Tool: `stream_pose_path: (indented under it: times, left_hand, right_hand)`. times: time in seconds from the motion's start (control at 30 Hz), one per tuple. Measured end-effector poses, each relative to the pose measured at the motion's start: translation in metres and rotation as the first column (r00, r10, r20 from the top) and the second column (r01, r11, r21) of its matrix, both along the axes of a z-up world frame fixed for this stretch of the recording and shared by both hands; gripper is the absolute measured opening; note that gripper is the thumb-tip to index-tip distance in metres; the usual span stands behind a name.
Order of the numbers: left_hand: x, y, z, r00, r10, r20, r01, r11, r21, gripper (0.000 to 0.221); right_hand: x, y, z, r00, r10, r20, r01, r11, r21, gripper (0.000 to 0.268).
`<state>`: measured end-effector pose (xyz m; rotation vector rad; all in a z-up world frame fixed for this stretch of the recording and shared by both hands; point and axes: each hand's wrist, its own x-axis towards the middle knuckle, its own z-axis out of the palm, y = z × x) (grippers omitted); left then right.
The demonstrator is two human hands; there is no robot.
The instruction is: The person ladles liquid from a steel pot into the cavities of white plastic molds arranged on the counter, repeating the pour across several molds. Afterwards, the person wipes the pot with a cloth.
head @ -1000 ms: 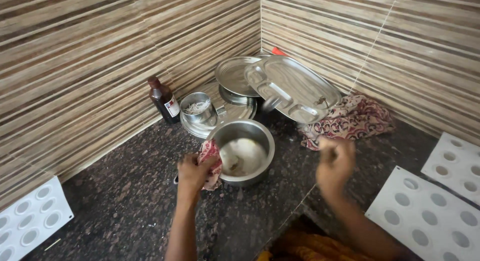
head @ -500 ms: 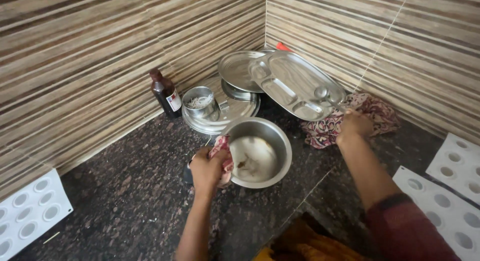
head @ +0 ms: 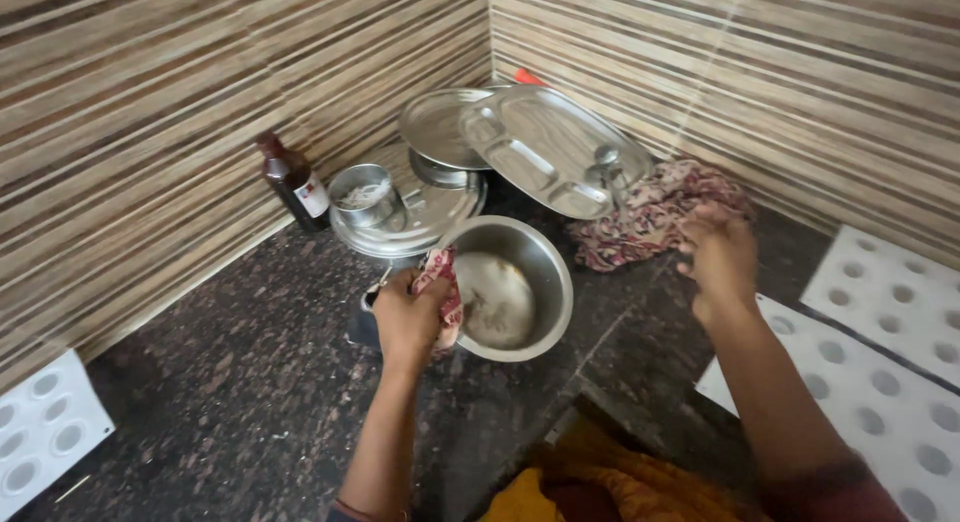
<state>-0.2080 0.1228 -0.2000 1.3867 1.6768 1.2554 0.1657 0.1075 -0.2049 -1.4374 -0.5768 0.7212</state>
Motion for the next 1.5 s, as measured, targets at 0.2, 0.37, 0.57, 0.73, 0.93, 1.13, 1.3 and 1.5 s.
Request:
stream_pose_path:
  times: [0.2,0.37,0.57,0.73,0.93,1.13,1.3,1.5]
  left_hand:
    - [0.043,-0.011,0.031,0.994,-0.105,-0.007,0.106,0.993,0.044,0.025]
    - [0.094,-0.013,0.041,0.983,-0.172,0.056,0.168,0.983,0.067,0.025]
    - [0.161,-0.015,0.049,0.952,-0.288,0.109,0.268,0.949,0.163,0.028]
    - [0.210,-0.029,0.068,0.946,-0.314,0.087,0.306,0.948,0.087,0.029]
    - [0.258,-0.039,0.066,0.936,-0.352,0.019,0.343,0.921,0.188,0.028]
    - [0.288,-0.041,0.045,0.938,-0.346,0.005,0.327,0.892,0.312,0.030]
    - [0.304,-0.044,0.031,0.943,-0.326,-0.062,0.314,0.818,0.482,0.035]
    - [0.314,-0.057,0.029,0.923,-0.351,-0.157,0.375,0.735,0.564,0.030]
  right_hand:
    - [-0.004,-0.125,0.063,0.987,-0.052,0.150,0.045,0.998,0.045,0.025]
    - [0.021,-0.188,0.059,0.978,-0.089,0.191,0.063,0.988,0.137,0.029]
    - [0.036,-0.244,0.040,0.978,-0.087,0.189,0.072,0.994,0.080,0.031]
    - [0.031,-0.277,0.020,0.989,0.035,0.147,-0.019,0.994,-0.111,0.032]
    - [0.021,-0.289,-0.007,0.862,0.446,0.239,-0.356,0.871,-0.339,0.027]
    - [0.029,-0.305,-0.019,0.893,0.391,0.222,-0.268,0.859,-0.435,0.031]
    - [0.022,-0.317,-0.018,0.769,0.547,0.330,-0.330,0.782,-0.528,0.028]
    - [0.023,-0.315,-0.059,0.781,0.533,0.325,-0.370,0.814,-0.447,0.025]
